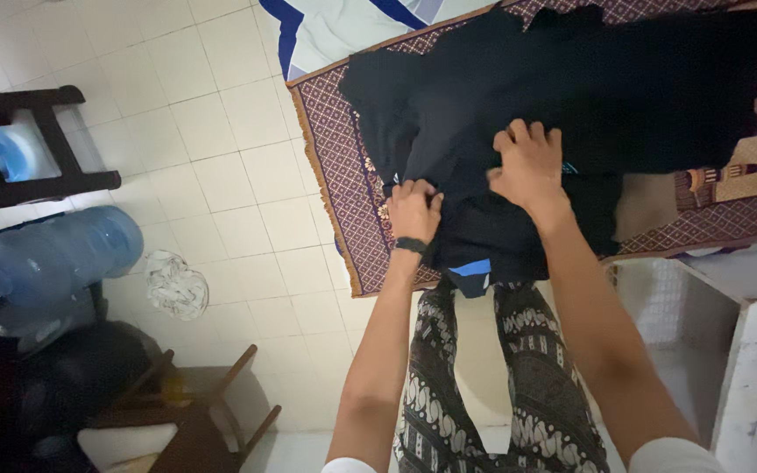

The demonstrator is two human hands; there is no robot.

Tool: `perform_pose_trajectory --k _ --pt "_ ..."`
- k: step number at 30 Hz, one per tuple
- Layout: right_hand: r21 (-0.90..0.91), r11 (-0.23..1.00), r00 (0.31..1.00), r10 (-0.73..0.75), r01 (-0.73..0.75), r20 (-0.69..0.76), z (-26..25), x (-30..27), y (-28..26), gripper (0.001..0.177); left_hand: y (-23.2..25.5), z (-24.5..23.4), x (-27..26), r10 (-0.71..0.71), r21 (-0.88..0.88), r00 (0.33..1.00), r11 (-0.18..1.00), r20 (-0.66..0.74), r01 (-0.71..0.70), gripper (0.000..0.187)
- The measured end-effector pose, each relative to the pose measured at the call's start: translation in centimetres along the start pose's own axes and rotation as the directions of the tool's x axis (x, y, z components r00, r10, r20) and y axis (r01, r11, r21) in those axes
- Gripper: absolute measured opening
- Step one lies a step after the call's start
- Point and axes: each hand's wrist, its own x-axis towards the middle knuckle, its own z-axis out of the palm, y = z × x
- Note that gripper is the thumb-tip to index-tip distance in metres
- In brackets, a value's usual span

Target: The person folds a black garment by hand on a mat and places it into a white plastic basket.

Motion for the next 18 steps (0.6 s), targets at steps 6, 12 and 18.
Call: perform_pose_trajectory --k 6,12,18 --pt "0.332 0.943 0.997 0.051 -0.029 -0.060 -0.8 -0.5 4.1 0.015 -0.2 -0.6 0.1 -0.140 -0.508 0.990 0.852 0.013 0.127 0.012" --pt "0.672 0.740 0.972 0.158 0.002 -0.176 -3.6 2.4 4.2 0.029 1.3 -0.2 1.0 -0.136 -0.532 0.981 0.846 -0.137 0.043 0.015" --pt "0.515 0.849 0.944 0.066 0.118 -0.324 -2.1 3.1 2.6 0.071 2.8 -0.4 2.5 -0.254 -0.448 0.950 0.881 -0.179 0.151 0.031"
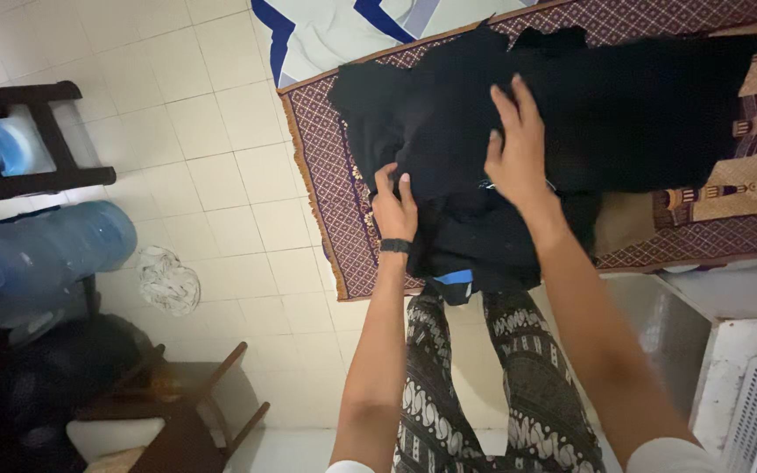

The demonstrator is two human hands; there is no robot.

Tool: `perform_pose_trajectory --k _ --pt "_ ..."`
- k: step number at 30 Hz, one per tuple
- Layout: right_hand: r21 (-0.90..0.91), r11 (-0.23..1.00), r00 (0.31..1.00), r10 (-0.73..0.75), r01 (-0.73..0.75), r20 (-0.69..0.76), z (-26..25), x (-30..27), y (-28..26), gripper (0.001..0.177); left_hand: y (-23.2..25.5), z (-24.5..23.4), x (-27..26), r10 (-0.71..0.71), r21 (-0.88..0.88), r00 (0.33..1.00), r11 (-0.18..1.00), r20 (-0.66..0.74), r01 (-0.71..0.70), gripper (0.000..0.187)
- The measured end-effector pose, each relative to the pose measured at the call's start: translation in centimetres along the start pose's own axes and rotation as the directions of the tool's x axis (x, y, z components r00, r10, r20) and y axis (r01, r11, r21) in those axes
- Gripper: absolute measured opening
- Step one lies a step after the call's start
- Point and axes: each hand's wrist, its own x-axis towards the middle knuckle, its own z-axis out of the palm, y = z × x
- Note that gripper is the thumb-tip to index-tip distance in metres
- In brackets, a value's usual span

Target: The person folds a black garment by hand on a mat and places it into a white plastic basket.

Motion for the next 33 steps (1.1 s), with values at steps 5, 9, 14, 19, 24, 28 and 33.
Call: perform_pose_trajectory --k 5,9,14,19,24,28,33 --pt "-0.340 0.939 0.962 0.129 -0.041 0.241 0.8 -6.3 0.4 0.078 1.0 -1.1 -1.6 0.203 0.242 0.970 0.942 0.138 -0.231 0.044" --pt "-0.540 0.839 0.974 0.174 -0.070 0.144 1.6 -10.5 4.3 0.067 0.7 -0.5 -3.2 0.198 0.461 0.966 0.850 0.169 -0.255 0.041" --pt "-0.271 0.928 0.965 0.229 -0.255 -0.125 0.2 -14.8 10.0 0.043 0.9 1.9 -5.2 0.297 0.497 0.955 0.829 0.000 -0.258 0.026" --pt "0.338 0.604 0.567 0.796 -0.722 -0.212 -0.3 -19.6 19.0 0.035 0.1 10.4 -8.2 -0.181 -0.097 0.949 0.972 0.260 0.212 0.018" --pt "0.898 -0.118 0.113 0.977 -0.424 0.182 -2.2 -20.2 26.7 0.034 0.2 19.8 -9.7 -0.546 -0.411 0.612 0.454 0.573 0.790 0.032" --pt "0.871 -0.340 0.015 0.929 -0.354 0.369 -4.0 -18.5 29.2 0.027 -0.1 24.0 -10.4 -0.600 -0.536 0.641 0.378 0.479 0.755 0.030" --pt "0.847 -0.506 0.070 0.850 -0.164 0.522 -4.9 -19.1 30.8 0.037 -1.9 25.9 -10.9 -0.597 -0.622 0.682 0.357 0.422 0.697 0.024"
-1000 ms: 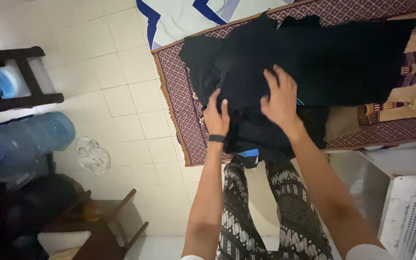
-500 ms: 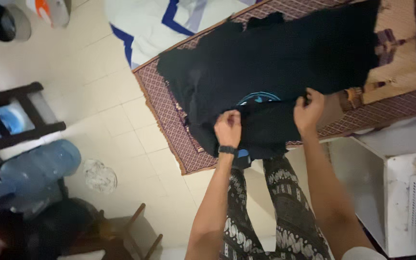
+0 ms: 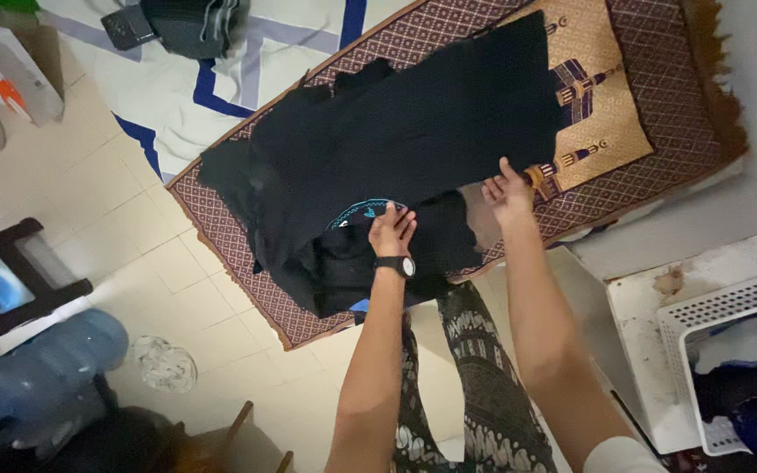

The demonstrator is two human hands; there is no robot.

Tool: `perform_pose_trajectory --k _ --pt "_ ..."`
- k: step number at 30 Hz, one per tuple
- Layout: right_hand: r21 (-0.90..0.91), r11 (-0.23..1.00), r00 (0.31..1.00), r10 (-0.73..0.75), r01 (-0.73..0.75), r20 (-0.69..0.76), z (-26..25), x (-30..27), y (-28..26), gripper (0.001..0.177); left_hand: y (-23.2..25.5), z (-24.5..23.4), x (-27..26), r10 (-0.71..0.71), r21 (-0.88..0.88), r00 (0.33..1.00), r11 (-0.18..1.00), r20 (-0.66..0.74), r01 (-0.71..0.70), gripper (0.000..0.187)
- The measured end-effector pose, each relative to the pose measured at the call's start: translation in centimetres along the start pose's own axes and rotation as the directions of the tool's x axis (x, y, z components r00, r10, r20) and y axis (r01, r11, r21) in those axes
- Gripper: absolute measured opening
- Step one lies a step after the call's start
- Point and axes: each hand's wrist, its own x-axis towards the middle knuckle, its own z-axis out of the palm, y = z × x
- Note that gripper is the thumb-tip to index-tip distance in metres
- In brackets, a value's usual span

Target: The person folds a black garment by hand on a mat and places it into a white plastic basket.

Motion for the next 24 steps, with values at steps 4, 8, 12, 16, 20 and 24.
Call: perform_pose_trajectory --k 4,8,12,16,20,24 --pt "-0.040 0.992 0.987 -0.126 0.123 -0.101 -1.8 0.8 -1.3 0.050 -1.3 -1.0 0.1 0.074 0.036 0.997 0.997 -0.033 -0.073 0.023" --pt "-0.136 0.934 0.923 -0.351 0.332 -0.157 -5.2 -0.4 -1.2 0.047 -3.6 -2.9 -1.7 0.081 0.088 0.996 0.993 -0.035 -0.078 0.025" --pt "-0.258 0.852 0.847 -0.504 0.455 -0.172 -8.9 -2.8 -0.6 0.035 -6.2 -4.0 -5.2 0.089 0.178 0.996 0.980 -0.006 -0.086 0.030" --pt "-0.616 0.709 0.788 -0.574 0.343 -0.221 -10.2 -4.1 -0.5 0.032 -6.5 -3.8 -6.9 -0.062 0.121 0.998 0.991 -0.016 0.063 0.026" --pt "-0.909 0.007 0.399 -0.900 0.418 0.177 -7.2 -6.4 1.4 0.031 -4.7 -5.8 -6.4 -0.014 0.117 0.999 0.993 -0.043 0.018 0.024" --pt "-0.694 -0.175 0.416 -0.690 0.699 0.593 2.0 -12.4 5.1 0.030 0.1 -9.1 -4.9 0.140 0.107 0.947 0.988 -0.289 -0.113 0.042"
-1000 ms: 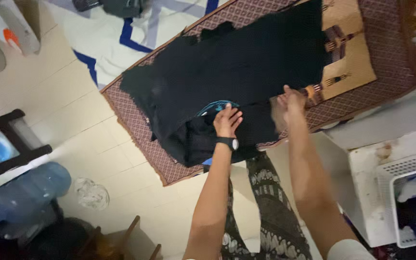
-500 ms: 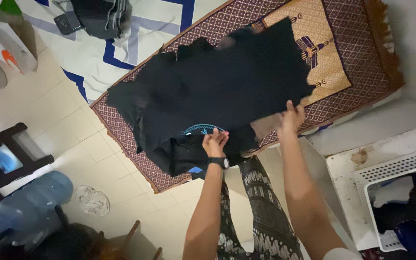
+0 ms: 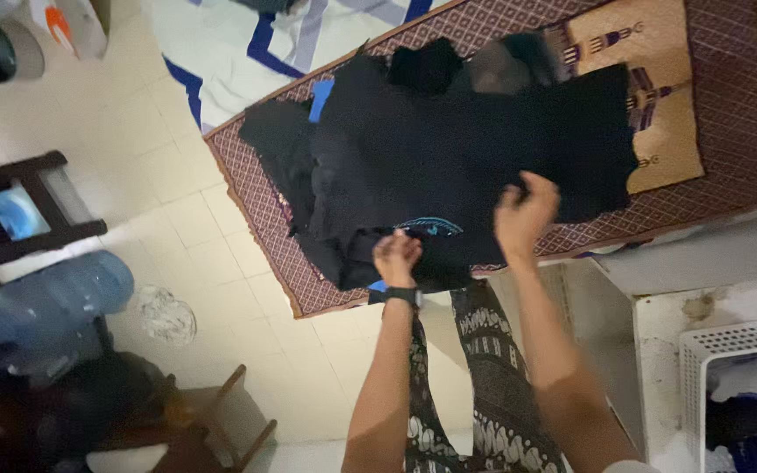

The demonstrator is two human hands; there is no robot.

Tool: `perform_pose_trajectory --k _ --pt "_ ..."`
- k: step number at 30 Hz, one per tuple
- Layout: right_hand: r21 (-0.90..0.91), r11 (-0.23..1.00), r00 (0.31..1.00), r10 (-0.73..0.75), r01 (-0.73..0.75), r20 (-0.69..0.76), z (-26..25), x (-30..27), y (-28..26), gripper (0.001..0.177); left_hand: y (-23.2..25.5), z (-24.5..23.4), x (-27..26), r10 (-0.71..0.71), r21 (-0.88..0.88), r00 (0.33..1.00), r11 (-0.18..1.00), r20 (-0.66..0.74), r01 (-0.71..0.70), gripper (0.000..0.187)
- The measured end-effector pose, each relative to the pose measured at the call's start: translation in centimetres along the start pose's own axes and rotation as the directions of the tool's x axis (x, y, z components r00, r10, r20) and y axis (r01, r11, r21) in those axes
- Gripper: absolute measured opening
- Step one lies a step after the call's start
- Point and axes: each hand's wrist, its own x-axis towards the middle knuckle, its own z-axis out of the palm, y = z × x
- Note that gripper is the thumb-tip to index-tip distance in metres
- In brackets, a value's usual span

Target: The person folds a black garment by hand on a mat and places it into a white plastic basket.

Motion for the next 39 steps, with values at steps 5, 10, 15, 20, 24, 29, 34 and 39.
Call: perform_pose_trajectory --k 5,10,15,20,24,29,34,39 --pt "0.165 0.923 0.881 -0.381 0.347 0.281 7.6 -0.3 -9.9 0.057 3.4 -4.3 8.1 0.074 -0.174 0.991 0.980 -0.112 -0.092 0.061" --pt "-0.066 0.966 0.883 -0.198 0.248 0.427 11.7 -0.8 -13.3 0.074 4.5 -6.6 11.8 0.149 -0.157 0.984 0.974 -0.101 -0.163 0.047" --pt "-0.303 0.949 0.821 0.108 0.082 0.561 12.3 -0.6 -13.2 0.044 4.9 -9.7 12.9 0.264 -0.113 0.964 0.959 0.040 -0.259 0.026" --pt "-0.152 0.899 0.862 -0.329 0.411 0.386 14.2 -1.3 -12.4 0.067 7.1 -11.6 12.8 0.303 -0.029 0.948 0.953 0.094 -0.301 0.021" --pt "-0.199 0.933 0.886 -0.196 0.300 0.420 14.6 -2.2 -13.2 0.080 12.7 -10.8 6.9 0.650 0.561 0.760 0.629 0.003 -0.539 0.026" --pt "-0.151 0.987 0.979 -0.021 0.053 0.204 14.5 -1.4 -12.8 0.081 16.9 -7.7 0.0 0.732 0.372 0.572 0.448 0.370 -0.813 0.003" --pt "-0.139 0.988 0.932 0.113 -0.068 0.344 14.4 0.2 -11.9 0.039 16.7 -3.9 -0.2 0.577 0.218 0.265 0.152 0.773 -0.964 0.026" --pt "0.213 0.976 0.934 -0.104 0.031 0.340 12.1 0.1 -13.5 0.034 14.6 -2.0 1.2 0.496 0.278 0.320 0.158 0.807 -0.947 0.038"
